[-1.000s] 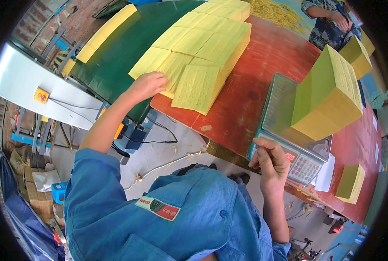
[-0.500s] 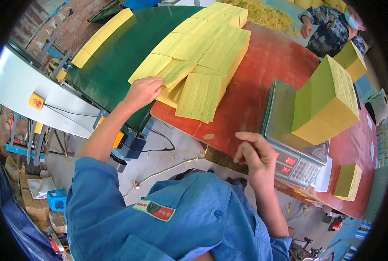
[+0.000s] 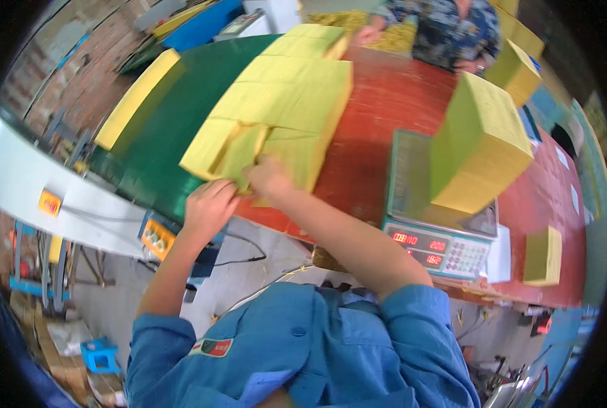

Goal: Weighing and stacking blocks of yellow textured paper on a digital scale.

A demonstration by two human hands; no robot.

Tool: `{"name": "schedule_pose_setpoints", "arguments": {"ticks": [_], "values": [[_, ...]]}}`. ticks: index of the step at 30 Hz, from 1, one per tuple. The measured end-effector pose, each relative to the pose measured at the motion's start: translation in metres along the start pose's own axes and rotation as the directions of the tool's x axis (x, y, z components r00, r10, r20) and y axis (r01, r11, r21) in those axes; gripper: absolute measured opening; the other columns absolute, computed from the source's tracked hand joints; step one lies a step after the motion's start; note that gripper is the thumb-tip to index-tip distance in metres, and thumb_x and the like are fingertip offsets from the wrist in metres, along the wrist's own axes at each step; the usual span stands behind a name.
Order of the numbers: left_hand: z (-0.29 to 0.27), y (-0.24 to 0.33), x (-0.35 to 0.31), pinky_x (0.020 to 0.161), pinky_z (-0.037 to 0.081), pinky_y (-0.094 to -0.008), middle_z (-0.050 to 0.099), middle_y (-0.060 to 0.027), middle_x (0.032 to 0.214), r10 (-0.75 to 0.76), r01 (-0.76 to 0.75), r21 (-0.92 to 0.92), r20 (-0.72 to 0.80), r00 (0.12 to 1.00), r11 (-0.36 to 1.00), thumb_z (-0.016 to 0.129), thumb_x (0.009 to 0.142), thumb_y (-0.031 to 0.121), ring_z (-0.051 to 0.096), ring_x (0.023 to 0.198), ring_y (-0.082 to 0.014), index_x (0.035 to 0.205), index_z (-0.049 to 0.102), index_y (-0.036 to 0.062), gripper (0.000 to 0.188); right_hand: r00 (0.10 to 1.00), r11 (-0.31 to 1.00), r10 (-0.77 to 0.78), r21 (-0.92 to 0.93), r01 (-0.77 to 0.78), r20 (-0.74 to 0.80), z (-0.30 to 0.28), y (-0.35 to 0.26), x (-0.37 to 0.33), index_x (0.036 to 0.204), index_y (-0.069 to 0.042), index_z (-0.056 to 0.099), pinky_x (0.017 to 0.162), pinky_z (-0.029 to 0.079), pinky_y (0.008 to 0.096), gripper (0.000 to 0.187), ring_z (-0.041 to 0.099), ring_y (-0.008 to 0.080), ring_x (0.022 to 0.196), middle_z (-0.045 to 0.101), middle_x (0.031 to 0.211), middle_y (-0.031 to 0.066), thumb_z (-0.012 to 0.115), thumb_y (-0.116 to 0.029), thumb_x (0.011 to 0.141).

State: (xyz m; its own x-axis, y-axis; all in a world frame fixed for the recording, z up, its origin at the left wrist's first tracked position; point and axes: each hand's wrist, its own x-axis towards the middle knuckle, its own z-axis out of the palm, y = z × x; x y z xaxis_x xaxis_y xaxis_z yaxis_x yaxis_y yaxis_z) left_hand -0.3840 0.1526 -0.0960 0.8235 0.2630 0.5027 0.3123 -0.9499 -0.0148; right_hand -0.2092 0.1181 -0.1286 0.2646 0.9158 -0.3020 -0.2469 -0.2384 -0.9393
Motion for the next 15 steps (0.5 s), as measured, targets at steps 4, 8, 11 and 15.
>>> {"name": "schedule_pose_setpoints", "arguments": {"ticks": [4, 8, 11, 15], "values": [[-0.004, -0.021, -0.027, 0.091, 0.05, -0.041, 0.06, -0.0209, 0.123, -0.421, 0.394, -0.201, -0.112, 0.9, 0.897, 0.072, 0.081, 0.015, 0.061, 0.107, -0.0337, 0.127, 0.054, -0.0015, 0.052, 0.904, 0.886, -0.424, -0.233, 0.401, -0.058, -0.007, 0.012, -0.025, 0.106, 0.008, 0.056, 0.074, 0.052, 0.0425, 0.031, 0.066, 0.0328, 0.085, 0.065, 0.09, 0.0264, 0.058, -0.011, 0.082], [-0.02, 0.008, 0.024, 0.078, 0.053, -0.0328, 0.064, -0.012, 0.111, -0.483, 0.541, -0.825, 0.546, 0.684, -0.166, 0.058, 0.096, 0.02, 0.063, 0.098, -0.0173, 0.12, 0.057, -0.0065, 0.035, 0.902, 0.883, -0.431, -0.2, 0.426, 0.018, -0.06, -0.016, -0.084, 0.122, 0.006, 0.052, 0.073, 0.049, 0.0329, 0.035, 0.059, 0.0158, 0.084, 0.064, 0.101, 0.0108, 0.057, -0.006, 0.089], [-0.009, 0.041, 0.07, 0.082, 0.052, -0.0326, 0.064, -0.0114, 0.109, -0.35, 0.429, -0.887, 0.462, 0.815, -0.172, 0.06, 0.095, 0.018, 0.062, 0.098, -0.0165, 0.12, 0.057, -0.0047, 0.034, 0.712, 0.715, -0.698, -0.013, 0.699, -0.074, -0.098, -0.047, -0.134, 0.111, 0.006, 0.057, 0.074, 0.05, 0.0348, 0.03, 0.062, 0.0187, 0.084, 0.065, 0.088, 0.0146, 0.06, -0.008, 0.085], [-0.024, 0.13, 0.172, 0.074, 0.05, -0.0279, 0.064, -0.0072, 0.102, -0.265, 0.345, -0.9, 0.412, 0.872, -0.265, 0.061, 0.094, 0.018, 0.061, 0.092, -0.0133, 0.123, 0.055, -0.003, 0.036, 0.709, 0.715, -0.679, -0.395, 0.578, -0.191, -0.188, -0.119, -0.217, 0.105, 0.006, 0.063, 0.07, 0.05, 0.0291, 0.025, 0.061, 0.0115, 0.079, 0.066, 0.088, 0.0087, 0.065, -0.01, 0.086]]}}
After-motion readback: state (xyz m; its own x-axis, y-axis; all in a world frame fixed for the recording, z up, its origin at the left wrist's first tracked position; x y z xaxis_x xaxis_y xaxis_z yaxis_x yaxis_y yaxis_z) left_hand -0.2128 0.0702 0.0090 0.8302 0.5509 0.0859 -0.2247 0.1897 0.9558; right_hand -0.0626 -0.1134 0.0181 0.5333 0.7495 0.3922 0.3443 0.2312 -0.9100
